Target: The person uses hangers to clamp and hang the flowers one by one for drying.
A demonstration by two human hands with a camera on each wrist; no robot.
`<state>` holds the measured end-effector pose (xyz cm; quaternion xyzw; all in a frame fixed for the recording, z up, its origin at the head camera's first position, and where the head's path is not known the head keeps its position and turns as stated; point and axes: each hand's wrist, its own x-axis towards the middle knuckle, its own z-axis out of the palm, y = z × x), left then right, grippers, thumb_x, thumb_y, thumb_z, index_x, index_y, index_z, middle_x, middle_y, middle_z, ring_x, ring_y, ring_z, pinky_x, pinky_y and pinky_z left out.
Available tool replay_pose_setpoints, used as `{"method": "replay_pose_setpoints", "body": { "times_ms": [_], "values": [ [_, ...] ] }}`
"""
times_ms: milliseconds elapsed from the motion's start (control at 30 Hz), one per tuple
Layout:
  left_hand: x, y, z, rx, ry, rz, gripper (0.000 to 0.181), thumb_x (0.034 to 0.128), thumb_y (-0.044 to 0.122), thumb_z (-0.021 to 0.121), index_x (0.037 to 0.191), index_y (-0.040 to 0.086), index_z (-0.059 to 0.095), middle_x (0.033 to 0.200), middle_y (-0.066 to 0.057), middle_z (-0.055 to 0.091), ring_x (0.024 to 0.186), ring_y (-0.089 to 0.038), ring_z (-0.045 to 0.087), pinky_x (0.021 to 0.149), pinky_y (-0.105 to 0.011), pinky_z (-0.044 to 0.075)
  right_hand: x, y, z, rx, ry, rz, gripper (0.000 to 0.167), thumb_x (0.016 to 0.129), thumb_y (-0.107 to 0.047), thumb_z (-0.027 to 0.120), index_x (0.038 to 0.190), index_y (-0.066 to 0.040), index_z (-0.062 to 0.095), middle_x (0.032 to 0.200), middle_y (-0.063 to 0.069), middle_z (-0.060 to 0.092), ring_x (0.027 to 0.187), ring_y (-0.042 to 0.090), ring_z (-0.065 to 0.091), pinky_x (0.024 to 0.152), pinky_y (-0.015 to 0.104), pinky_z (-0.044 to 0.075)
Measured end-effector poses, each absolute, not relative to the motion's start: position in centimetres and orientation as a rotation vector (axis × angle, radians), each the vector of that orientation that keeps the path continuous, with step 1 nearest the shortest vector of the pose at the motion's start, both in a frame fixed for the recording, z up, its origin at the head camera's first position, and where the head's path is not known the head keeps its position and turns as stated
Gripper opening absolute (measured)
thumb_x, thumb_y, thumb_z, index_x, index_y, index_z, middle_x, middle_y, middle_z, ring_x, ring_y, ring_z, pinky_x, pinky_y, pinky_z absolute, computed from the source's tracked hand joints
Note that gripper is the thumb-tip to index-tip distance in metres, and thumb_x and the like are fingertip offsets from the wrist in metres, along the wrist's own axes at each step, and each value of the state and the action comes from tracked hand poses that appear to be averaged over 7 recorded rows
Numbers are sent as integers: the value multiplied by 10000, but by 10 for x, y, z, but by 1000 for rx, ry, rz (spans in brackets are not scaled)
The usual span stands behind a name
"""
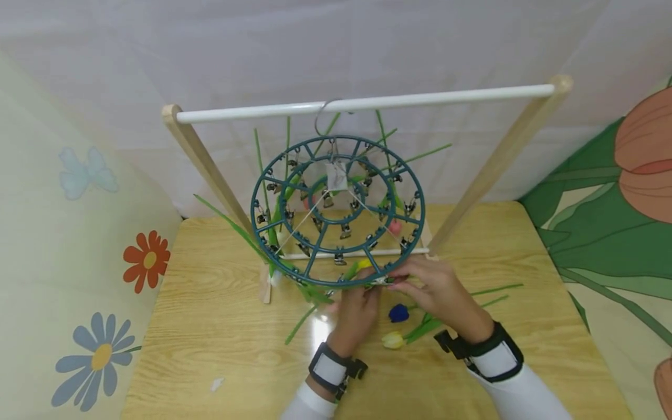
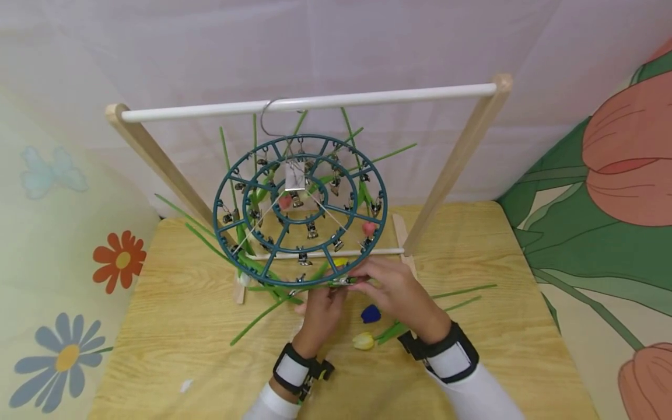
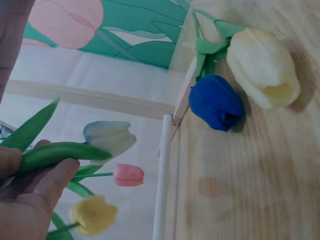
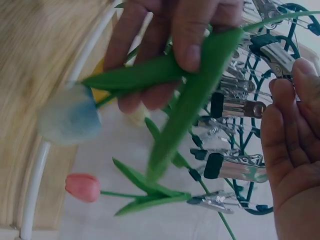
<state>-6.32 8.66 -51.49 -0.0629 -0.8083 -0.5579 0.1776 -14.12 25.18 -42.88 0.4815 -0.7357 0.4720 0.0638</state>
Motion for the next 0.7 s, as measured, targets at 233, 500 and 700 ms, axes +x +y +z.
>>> {"method": "replay_pose_setpoints", "body": {
  "times_ms": [233, 500, 700],
  "values": [
    [-65, 87, -510, -183, -2293, -1628, 250, 999, -6, 582, 1235, 58, 638, 1122, -80, 725, 1014, -198, 678, 891, -292, 587, -138, 247, -429, 1457, -2257, 1411, 301, 994, -344, 636, 926, -69, 739, 947, 54, 770, 855, 213, 738, 823, 155, 596],
    [-65, 89, -509, -203, -2262, -1688, 278, 1000, -29, 552, 1236, 73, 659, 1096, -76, 738, 969, -149, 699, 872, -254, 602, -137, 245, -429, 1470, -2267, 1355, 326, 1007, -359, 617, 930, -69, 745, 949, 53, 768, 848, 201, 739, 785, 160, 598],
    [-65, 89, -508, -227, -2219, -1748, 289, 995, -41, 555, 1234, 84, 660, 1134, -76, 747, 1001, -179, 723, 892, -256, 606, -136, 246, -427, 1474, -2303, 1367, 308, 993, -360, 641, 947, -73, 743, 973, 49, 769, 879, 198, 743, 804, 145, 591]
  ]
}}
